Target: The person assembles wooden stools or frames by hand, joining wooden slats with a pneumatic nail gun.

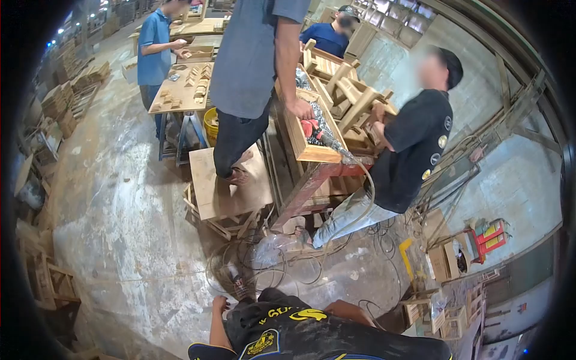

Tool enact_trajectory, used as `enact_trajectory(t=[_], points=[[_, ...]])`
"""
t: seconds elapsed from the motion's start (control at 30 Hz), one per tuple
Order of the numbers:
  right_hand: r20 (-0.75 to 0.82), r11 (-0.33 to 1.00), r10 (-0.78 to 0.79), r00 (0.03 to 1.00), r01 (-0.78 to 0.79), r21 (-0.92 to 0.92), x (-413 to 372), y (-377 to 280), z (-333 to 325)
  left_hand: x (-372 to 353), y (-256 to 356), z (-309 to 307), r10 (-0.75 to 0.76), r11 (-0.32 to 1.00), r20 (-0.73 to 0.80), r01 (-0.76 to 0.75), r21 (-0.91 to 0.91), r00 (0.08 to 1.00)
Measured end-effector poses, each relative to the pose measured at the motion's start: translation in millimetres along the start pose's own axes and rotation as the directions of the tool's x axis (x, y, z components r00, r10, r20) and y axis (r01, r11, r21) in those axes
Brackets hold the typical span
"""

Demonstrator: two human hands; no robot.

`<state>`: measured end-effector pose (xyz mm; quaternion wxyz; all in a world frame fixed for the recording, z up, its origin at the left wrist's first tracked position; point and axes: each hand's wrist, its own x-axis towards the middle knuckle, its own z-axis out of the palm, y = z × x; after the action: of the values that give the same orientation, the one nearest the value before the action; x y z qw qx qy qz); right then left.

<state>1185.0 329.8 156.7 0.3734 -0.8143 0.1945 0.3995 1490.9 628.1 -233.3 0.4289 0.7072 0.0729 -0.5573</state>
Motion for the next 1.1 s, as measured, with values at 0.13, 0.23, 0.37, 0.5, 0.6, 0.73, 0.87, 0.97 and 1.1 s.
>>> enact_trajectory(t=[0.13,0.23,0.37,0.5,0.6,0.73,0.87,0.97,1.1], points=[[-0.454,0.999,-0.021,0.891,0.040,0.032,-4.7,-7.5,-44.8,-20.4,13.9,-2.8,-0.033,0.999,-0.125,0.029,-0.028,0.992],[-0.723,0.993,-0.021,0.691,0.097,0.064,-31.8,-37.4,-80.3,-0.8,6.8,-13.3,-0.063,0.991,-0.113,0.075,0.111,0.992],[-0.871,0.968,-0.087,0.484,0.247,0.041,-77.3,-65.3,-96.3,-30.7,18.7,8.8,0.072,0.982,-0.140,-0.045,0.184,0.987],[-0.940,0.919,-0.190,0.284,0.389,-0.068,-117.5,-101.8,-102.4,-52.3,39.3,27.0,0.445,0.802,0.008,-0.403,0.441,0.895],[-0.942,0.899,-0.314,0.121,0.356,-0.255,-153.1,-132.7,-125.1,-169.5,125.6,50.6,0.400,0.914,0.055,-0.393,-0.098,0.915],[-0.884,0.880,-0.443,-0.148,0.116,-0.460,-208.5,-161.1,-166.4,-214.4,238.9,48.7,0.524,0.848,0.135,-0.499,-0.182,0.841],[-0.813,0.932,-0.347,-0.467,-0.073,-0.356,-242.3,-156.3,-217.4,-277.7,394.1,67.4,0.774,0.634,0.300,-0.674,-0.379,0.558],[-0.734,0.975,-0.221,-0.642,-0.156,-0.157,-269.8,-141.1,-263.7,-312.0,482.2,118.4,0.828,0.556,0.441,-0.604,-0.571,0.346],[-0.544,0.960,-0.197,-0.816,-0.273,0.062,-288.7,-81.7,-290.6,-323.2,542.2,211.2,0.681,0.726,0.730,-0.173,-0.666,0.049]])
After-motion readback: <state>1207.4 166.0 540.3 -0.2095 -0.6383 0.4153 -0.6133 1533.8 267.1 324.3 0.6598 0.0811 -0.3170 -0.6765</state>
